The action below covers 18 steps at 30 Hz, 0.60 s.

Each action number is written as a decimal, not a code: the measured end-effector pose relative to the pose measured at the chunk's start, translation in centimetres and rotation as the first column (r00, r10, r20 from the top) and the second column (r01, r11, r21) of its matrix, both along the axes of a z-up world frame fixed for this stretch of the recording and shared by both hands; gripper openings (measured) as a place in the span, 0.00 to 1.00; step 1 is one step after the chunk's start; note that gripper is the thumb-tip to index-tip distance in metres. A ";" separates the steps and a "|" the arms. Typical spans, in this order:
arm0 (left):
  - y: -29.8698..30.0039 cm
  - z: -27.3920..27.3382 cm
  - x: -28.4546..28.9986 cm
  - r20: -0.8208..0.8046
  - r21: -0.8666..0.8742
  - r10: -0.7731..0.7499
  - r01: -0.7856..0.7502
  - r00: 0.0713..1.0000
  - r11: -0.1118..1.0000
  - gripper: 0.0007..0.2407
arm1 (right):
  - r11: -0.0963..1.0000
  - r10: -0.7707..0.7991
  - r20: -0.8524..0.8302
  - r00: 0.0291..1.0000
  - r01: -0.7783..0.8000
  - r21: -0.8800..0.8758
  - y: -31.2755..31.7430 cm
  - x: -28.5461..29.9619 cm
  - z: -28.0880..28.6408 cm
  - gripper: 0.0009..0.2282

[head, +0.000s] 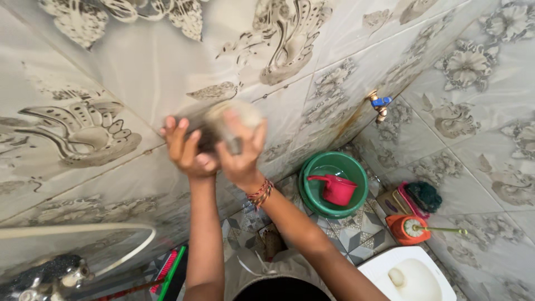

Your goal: The person cleans wall tiles in a bathroom using a sponge, wiping various sections of the tiled surface.

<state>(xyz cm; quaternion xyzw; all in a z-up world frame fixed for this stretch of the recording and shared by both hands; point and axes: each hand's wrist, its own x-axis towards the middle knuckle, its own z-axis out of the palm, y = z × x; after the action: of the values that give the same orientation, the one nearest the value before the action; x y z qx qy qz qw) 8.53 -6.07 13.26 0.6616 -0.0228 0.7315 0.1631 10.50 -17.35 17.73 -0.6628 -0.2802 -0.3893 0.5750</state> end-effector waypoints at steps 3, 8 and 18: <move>-0.2 0.1 -0.3 0.016 -0.004 0.067 -0.067 0.998 0.998 0.14 | 0.971 0.155 0.242 0.958 -0.102 -0.217 -0.6 1.9 0.6 0.22; -0.2 0.9 -0.1 0.015 0.041 0.082 -0.082 0.997 0.996 0.12 | 0.975 -0.214 0.329 0.920 0.221 0.016 -2.9 8.2 4.2 0.24; -0.9 1.9 0.1 0.072 0.032 0.063 -0.065 0.995 0.997 0.14 | 0.924 -0.238 0.080 0.968 0.200 0.325 -2.0 7.2 11.9 0.21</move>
<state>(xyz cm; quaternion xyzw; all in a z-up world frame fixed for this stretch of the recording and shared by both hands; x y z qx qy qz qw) 8.67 -6.97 15.12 0.6381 -0.0199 0.7590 0.1275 17.66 -19.38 29.59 -0.5658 -0.1724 -0.5293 0.6082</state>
